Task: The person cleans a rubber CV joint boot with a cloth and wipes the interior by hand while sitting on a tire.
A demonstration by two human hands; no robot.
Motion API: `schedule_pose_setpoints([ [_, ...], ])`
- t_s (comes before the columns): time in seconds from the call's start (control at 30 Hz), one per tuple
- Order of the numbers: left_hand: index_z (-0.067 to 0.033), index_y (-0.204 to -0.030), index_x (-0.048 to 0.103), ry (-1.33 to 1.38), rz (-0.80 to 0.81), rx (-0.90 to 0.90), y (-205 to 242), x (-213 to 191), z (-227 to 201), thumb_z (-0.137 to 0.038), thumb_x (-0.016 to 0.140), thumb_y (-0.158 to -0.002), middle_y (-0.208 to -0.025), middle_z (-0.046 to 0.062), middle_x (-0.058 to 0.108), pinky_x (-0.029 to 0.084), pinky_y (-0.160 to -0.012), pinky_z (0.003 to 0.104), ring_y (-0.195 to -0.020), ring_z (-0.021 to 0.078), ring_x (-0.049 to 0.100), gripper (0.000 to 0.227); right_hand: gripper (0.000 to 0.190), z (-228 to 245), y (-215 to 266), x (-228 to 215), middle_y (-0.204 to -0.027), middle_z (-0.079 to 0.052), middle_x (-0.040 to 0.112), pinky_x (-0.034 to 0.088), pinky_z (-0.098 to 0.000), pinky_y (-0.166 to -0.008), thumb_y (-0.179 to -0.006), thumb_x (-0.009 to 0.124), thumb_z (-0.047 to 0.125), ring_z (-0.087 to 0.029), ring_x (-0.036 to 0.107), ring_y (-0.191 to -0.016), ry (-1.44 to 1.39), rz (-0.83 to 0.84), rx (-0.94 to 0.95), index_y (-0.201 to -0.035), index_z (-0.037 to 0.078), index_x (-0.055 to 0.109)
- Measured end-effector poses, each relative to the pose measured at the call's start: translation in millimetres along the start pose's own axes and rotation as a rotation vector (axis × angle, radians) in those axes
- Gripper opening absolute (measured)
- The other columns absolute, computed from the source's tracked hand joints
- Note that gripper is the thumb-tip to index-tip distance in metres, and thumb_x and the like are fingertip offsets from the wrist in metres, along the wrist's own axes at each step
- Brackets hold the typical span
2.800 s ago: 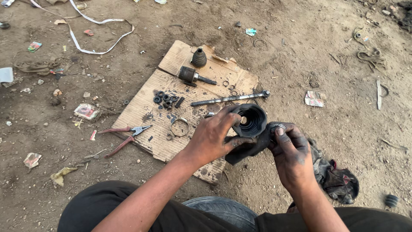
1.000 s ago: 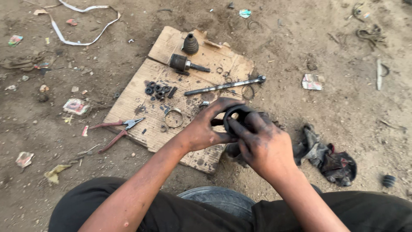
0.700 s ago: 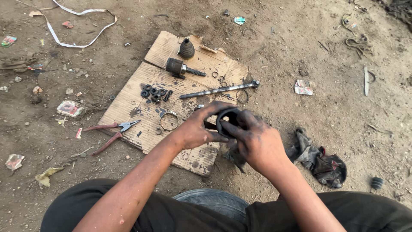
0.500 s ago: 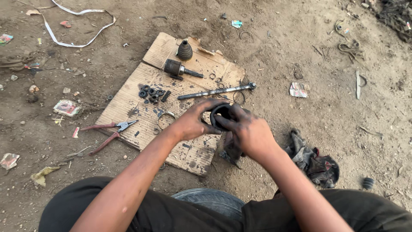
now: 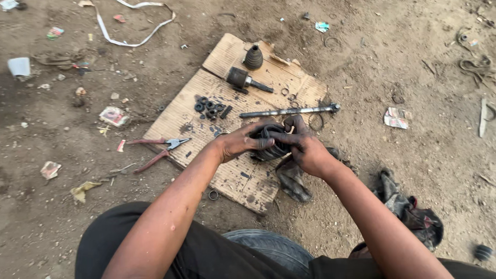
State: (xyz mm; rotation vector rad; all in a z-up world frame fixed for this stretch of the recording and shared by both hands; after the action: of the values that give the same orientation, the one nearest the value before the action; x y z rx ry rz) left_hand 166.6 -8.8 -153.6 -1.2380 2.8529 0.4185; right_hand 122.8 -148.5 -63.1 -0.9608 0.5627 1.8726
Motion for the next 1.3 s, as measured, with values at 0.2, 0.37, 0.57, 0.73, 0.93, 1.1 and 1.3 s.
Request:
schedule_pose_setpoints([
  [0.2, -0.039, -0.16, 0.024, 0.061, -0.014, -0.073, -3.0, 16.6, 2.7, -0.081, 0.069, -0.056, -0.17, 0.011, 0.018, 0.026, -0.121, 0.056, -0.153, 0.035, 0.025, 0.121, 0.066, -13.2, 10.5, 11.8, -0.165, -0.028, 0.008, 0.018, -0.0431, -0.124, -0.091, 0.055, 0.003, -0.041, 0.019, -0.152, -0.014, 0.103, 0.203, -0.148, 0.037, 0.052],
  [0.37, -0.0399, -0.163, 0.016, -0.183, -0.114, -0.062, 13.0, 11.3, -24.0, -0.071, 0.059, -0.079, -0.172, 0.014, 0.009, 0.021, -0.121, 0.06, -0.156, 0.0361, 0.016, 0.099, 0.065, -2.7, 10.9, 3.2, -0.163, -0.032, 0.014, 0.026, -0.0422, -0.122, -0.093, 0.051, 0.009, -0.044, 0.031, -0.146, 0.056, 0.077, 0.255, -0.152, 0.036, 0.046],
  [0.57, -0.0355, -0.155, 0.029, -0.225, -0.238, -0.03, 17.6, 4.8, -46.1, -0.055, 0.065, -0.081, -0.162, 0.012, 0.03, 0.041, -0.115, 0.052, -0.145, 0.0338, 0.038, 0.085, 0.07, 20.1, 7.7, 2.0, -0.153, -0.036, 0.033, 0.046, -0.0486, -0.108, -0.094, 0.053, 0.013, -0.048, 0.06, -0.118, 0.296, 0.045, 0.2, -0.159, 0.025, 0.029],
  [0.73, -0.0224, -0.153, 0.037, -0.118, -0.329, 0.318, 20.8, -8.8, -72.8, -0.055, 0.072, -0.087, -0.153, 0.013, 0.046, 0.04, -0.119, 0.044, -0.143, 0.0295, 0.046, 0.082, 0.088, 27.4, 9.3, -9.1, -0.142, -0.031, 0.046, 0.054, -0.054, -0.088, -0.089, 0.054, 0.009, -0.048, 0.066, -0.101, 0.297, -0.043, 0.246, -0.164, 0.022, 0.011],
  [0.93, -0.0215, -0.151, 0.042, 0.197, -0.241, 0.262, 23.7, -11.9, -67.8, -0.057, 0.076, -0.08, -0.146, 0.009, 0.053, 0.044, -0.117, 0.042, -0.138, 0.0258, 0.052, 0.087, 0.087, 38.6, 6.0, -21.5, -0.132, -0.035, 0.05, 0.059, -0.0506, -0.067, -0.087, 0.059, 0.013, -0.047, 0.068, -0.089, 0.567, -0.16, 0.121, -0.162, 0.026, 0.017],
  [1.1, -0.0199, -0.143, 0.053, 0.368, -0.215, 0.331, 27.9, -17.7, -77.2, -0.062, 0.075, -0.08, -0.138, 0.011, 0.062, 0.048, -0.112, 0.044, -0.133, 0.0273, 0.057, 0.079, 0.082, 39.7, 6.7, -22.0, -0.127, -0.029, 0.054, 0.059, -0.0503, -0.07, -0.091, 0.06, 0.019, -0.044, 0.069, -0.087, 0.587, -0.159, 0.121, -0.162, 0.028, 0.019],
  [1.3, -0.0197, -0.134, 0.062, 0.602, -0.161, 0.27, 24.9, -15.4, -64.5, -0.076, 0.056, -0.087, -0.126, 0.012, 0.071, 0.054, -0.102, 0.048, -0.121, 0.0284, 0.067, 0.074, 0.078, 48.2, 10.8, -39.9, -0.118, -0.022, 0.055, 0.057, -0.0445, -0.064, -0.098, 0.057, 0.019, -0.033, 0.063, -0.072, 0.232, -0.363, 0.05, -0.164, 0.021, 0.017],
])
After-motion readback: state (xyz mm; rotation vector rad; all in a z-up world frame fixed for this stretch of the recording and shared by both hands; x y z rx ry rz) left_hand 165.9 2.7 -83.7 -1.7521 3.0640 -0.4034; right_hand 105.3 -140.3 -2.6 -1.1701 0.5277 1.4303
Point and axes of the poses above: each hand's wrist, its own y-axis away from the middle knuckle, its own x-axis out of the palm, z = x × y, the point moved 9 cm from there along -y, towards the middle knuckle
